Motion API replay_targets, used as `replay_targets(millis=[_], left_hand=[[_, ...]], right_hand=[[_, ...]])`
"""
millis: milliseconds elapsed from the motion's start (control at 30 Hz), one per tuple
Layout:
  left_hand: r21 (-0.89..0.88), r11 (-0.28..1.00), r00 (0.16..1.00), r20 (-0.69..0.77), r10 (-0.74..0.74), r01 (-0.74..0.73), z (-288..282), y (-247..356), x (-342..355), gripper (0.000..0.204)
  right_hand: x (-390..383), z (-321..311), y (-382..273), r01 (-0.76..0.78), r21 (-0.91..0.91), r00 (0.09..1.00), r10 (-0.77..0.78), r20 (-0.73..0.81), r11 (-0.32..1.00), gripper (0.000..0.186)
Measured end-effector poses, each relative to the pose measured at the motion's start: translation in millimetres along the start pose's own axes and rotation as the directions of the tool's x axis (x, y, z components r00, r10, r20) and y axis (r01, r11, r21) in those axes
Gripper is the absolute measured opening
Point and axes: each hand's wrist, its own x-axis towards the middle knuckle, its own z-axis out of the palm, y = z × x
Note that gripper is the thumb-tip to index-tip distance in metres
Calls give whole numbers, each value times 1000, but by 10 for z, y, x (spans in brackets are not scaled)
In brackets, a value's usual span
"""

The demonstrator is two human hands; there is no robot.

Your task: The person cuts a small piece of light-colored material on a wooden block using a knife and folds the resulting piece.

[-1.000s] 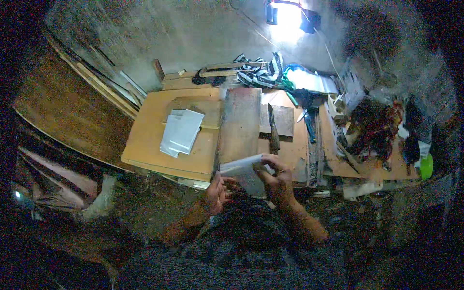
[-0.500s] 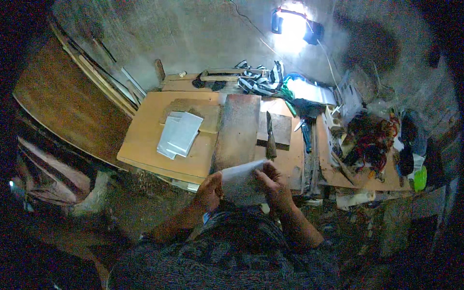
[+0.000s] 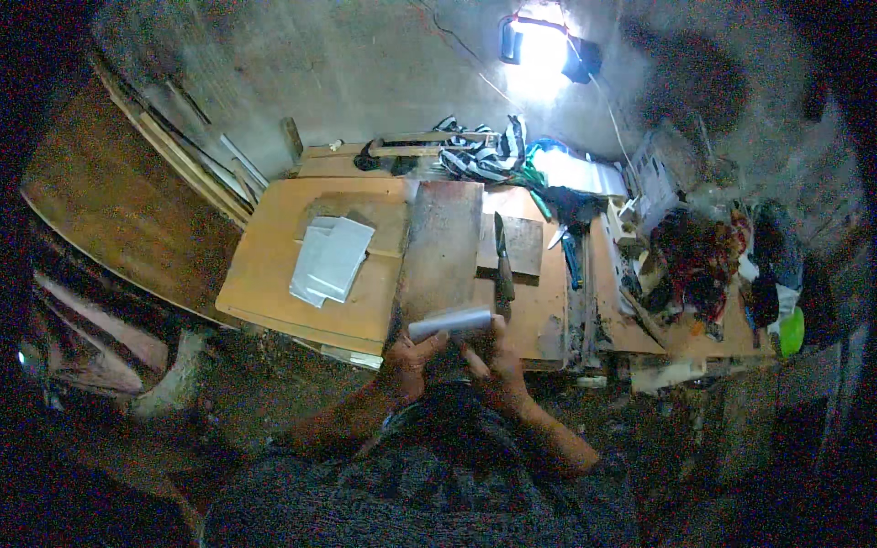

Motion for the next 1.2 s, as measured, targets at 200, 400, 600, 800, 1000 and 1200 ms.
replay_targets(millis=[200, 400, 600, 800, 1000, 1200], left_hand=[[216, 944, 957, -91, 275, -250, 32, 241, -87, 32], [-486, 864, 991, -89, 97, -128, -185, 510, 56, 36], [-508, 830, 973, -105, 206, -230, -249, 599, 22, 41], [-555, 798, 970, -85, 226, -234, -282, 529, -32, 20], [-452, 846, 913, -398, 93, -283, -408, 532, 9, 27], [-412, 853, 921, -348, 176, -319, -957, 486, -74, 32]], right_hand=[[60, -21, -258, -256, 1, 962, 255, 99, 967, 41], [49, -136, 40, -207, -13, 973, 207, 103, 978, 44], [51, -113, 39, -190, 386, 975, 219, -31, 903, 41], [-28, 92, -49, -336, 524, 933, 353, 72, 782, 27], [13, -9, -221, -414, 409, 905, 416, 88, 813, 21], [-12, -237, -241, -452, 388, 881, 471, 52, 803, 18]])
